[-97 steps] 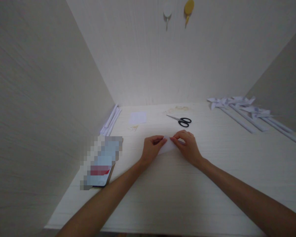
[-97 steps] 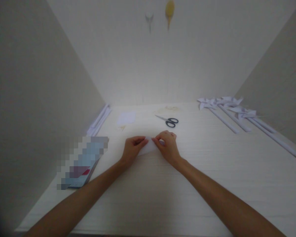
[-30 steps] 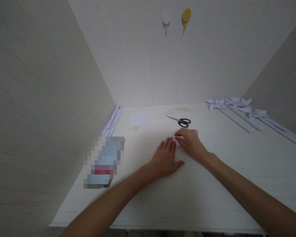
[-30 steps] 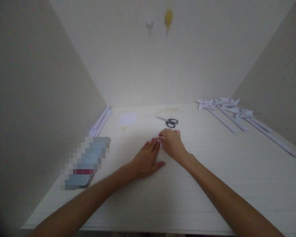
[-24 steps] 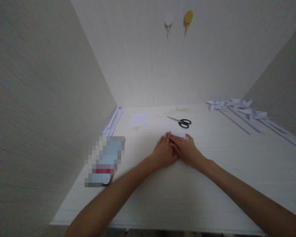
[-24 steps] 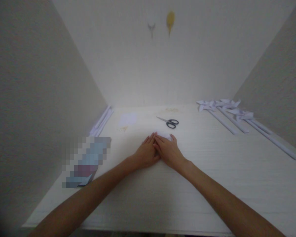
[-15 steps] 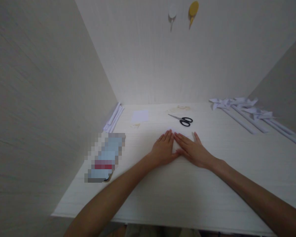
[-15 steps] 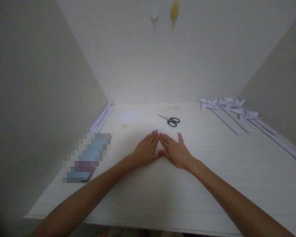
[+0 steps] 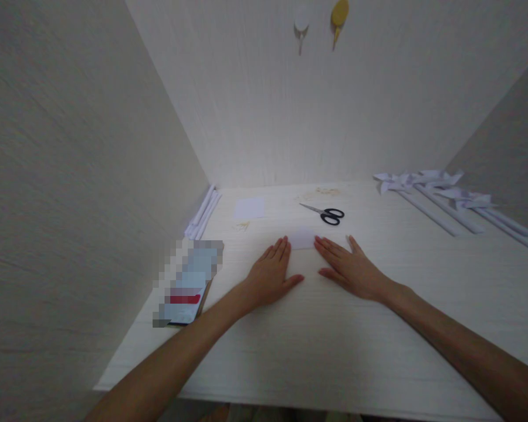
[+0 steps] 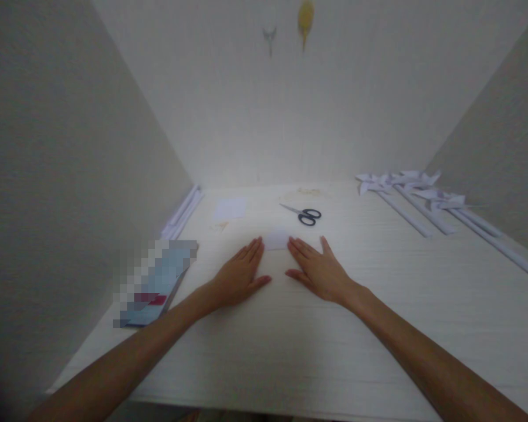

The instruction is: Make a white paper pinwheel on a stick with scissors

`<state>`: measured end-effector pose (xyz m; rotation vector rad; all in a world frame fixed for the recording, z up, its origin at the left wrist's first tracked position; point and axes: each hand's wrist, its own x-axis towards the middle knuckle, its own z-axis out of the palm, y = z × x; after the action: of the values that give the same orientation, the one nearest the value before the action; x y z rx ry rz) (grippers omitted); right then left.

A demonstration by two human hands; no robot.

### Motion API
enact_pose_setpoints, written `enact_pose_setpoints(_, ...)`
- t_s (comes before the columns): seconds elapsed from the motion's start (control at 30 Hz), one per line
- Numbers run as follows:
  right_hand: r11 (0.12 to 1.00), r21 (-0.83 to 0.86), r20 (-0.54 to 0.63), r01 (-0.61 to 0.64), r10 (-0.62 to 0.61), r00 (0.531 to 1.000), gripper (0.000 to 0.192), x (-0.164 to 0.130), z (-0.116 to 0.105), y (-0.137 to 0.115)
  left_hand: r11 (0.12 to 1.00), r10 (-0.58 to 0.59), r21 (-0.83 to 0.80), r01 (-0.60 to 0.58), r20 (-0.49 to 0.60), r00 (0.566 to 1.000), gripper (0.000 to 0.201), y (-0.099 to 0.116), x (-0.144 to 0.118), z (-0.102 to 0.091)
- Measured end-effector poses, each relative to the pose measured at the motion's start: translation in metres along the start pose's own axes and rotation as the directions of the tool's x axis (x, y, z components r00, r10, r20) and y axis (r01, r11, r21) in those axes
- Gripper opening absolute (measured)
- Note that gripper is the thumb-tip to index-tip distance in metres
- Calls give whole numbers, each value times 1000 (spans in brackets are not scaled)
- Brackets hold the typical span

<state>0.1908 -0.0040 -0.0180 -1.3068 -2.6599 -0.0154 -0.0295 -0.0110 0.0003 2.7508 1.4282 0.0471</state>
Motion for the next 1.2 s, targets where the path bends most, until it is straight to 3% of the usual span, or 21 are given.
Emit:
enact_pose_setpoints(0.17,999,-38,-9,-1,1,1000,58,0,1,-2,999,-34,15,34,0,999,76,-1,-10,1)
enact_pose_setpoints(0.33,995,-74,-34,-61,58,998,57,7,3,-21,999,-44,5,44,13,999,75,1,-11,0)
enact_pose_setpoints(0.6,998,35,15,61,-62,998,51,37,2,-49,999,-40,-2,40,-7,999,70,-1,-11,2)
enact_pose_setpoints(0.77,998,51,16,42,-43,999,54,28,2,-35,1000,-31,-2,31,-15,999,71,0,-12,0)
enact_pose_setpoints(1.03,998,-15,-26,-68,68,997,54,-12,-2,10,1000,-30,-3,30,-8,1000,72,-1,-12,1)
enact_pose_setpoints(1.2,995,-39,-34,-93,92,995,54,-20,-1,15,999,-34,-8,33,-23,999,72,-1,-14,2)
